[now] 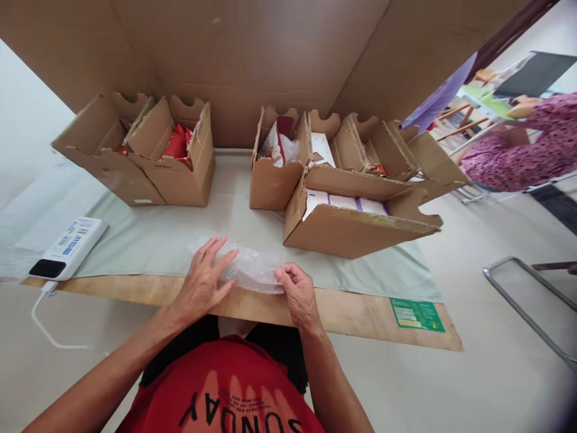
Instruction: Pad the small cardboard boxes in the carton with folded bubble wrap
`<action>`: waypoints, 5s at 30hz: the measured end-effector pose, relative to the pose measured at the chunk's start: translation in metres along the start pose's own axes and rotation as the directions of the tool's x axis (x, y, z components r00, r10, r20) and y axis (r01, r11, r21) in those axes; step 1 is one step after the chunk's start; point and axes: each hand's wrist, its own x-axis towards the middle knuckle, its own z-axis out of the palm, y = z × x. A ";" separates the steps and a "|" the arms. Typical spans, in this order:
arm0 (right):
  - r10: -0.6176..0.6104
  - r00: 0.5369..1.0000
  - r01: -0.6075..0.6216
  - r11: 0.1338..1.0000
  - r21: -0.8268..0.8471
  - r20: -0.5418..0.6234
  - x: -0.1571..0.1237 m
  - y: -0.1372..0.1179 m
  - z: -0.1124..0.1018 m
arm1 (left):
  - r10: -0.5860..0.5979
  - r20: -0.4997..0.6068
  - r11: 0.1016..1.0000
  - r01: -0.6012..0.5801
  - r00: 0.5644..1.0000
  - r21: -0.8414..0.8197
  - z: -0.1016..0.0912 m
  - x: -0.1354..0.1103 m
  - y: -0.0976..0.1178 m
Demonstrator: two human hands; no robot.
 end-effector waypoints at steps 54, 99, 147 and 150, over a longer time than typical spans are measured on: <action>-0.364 0.804 0.565 0.220 -0.795 0.471 0.044 -0.012 0.046 | 0.234 0.203 0.911 -0.287 0.951 0.297 0.013 0.041 -0.056; -0.299 0.880 0.459 0.736 -0.498 0.370 -0.025 -0.023 -0.003 | 0.000 0.475 1.000 -0.014 0.880 0.028 -0.066 -0.030 -0.059; -0.529 0.849 0.482 0.789 -0.381 -0.021 0.019 -0.182 -0.118 | -0.146 0.078 0.887 0.165 0.986 -0.431 -0.073 0.121 0.072; -0.756 0.646 0.576 0.577 -0.579 -0.111 0.057 -0.209 -0.152 | 0.213 -0.265 0.956 -0.257 0.941 -0.144 -0.054 0.180 0.107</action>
